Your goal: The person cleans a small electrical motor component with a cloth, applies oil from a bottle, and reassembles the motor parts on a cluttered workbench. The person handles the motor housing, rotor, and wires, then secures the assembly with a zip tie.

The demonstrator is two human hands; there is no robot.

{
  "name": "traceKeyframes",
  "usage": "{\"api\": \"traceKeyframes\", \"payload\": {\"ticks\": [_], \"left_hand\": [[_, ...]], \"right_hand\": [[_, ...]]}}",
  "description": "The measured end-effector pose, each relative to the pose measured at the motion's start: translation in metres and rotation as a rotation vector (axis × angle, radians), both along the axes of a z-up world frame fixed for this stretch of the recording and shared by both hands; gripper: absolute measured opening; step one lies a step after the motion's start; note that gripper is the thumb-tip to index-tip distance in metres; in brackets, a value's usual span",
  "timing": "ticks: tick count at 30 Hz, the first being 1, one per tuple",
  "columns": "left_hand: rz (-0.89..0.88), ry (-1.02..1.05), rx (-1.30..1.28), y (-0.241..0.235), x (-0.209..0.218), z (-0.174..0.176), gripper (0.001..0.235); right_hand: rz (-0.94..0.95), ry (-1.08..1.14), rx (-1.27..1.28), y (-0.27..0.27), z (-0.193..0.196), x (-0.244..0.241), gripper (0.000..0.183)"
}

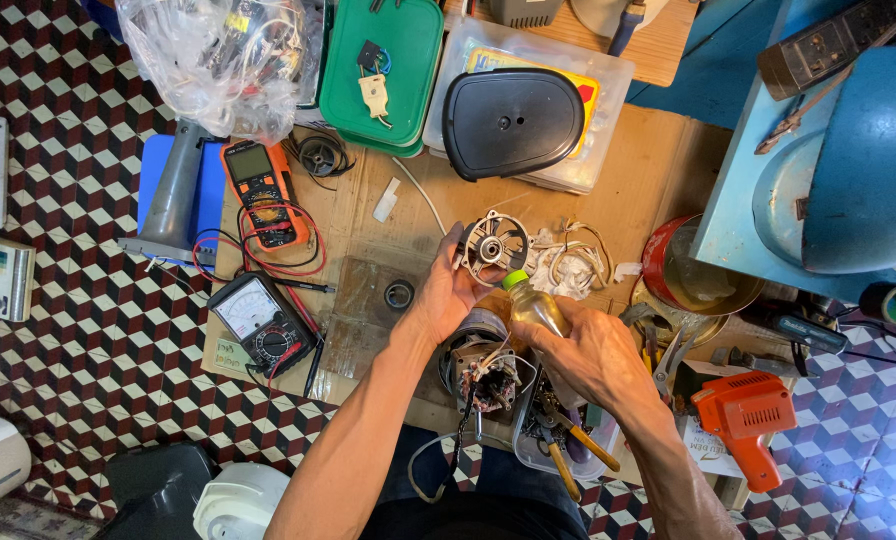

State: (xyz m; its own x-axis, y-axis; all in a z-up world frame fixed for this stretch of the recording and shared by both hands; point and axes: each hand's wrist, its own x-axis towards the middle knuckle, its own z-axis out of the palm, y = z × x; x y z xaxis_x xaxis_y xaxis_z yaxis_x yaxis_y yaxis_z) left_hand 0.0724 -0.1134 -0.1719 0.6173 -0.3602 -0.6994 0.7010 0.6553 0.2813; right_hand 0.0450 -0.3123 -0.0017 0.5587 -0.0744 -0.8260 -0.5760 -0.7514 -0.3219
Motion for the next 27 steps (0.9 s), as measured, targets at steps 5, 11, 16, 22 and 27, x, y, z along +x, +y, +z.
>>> {"api": "traceKeyframes", "payload": {"ticks": [5,11,16,22,27], "left_hand": [[0.003,0.008,-0.008,-0.002,-0.002,0.0,0.049],[-0.002,0.012,-0.019,-0.003,-0.001,0.002,0.05],[-0.007,0.021,0.005,-0.003,0.002,0.006,0.053],[0.006,0.032,-0.012,-0.003,0.0,0.008,0.052],[0.008,0.036,-0.009,-0.002,0.0,0.006,0.051]], "right_hand": [[0.006,0.02,-0.007,0.0,-0.001,-0.001,0.074],[-0.012,0.023,-0.001,0.001,0.001,0.0,0.073],[0.007,-0.003,-0.001,0.002,0.007,0.0,0.07],[0.02,0.005,-0.018,0.005,0.01,0.002,0.072],[0.033,-0.008,-0.022,0.006,0.012,0.003,0.074]]}}
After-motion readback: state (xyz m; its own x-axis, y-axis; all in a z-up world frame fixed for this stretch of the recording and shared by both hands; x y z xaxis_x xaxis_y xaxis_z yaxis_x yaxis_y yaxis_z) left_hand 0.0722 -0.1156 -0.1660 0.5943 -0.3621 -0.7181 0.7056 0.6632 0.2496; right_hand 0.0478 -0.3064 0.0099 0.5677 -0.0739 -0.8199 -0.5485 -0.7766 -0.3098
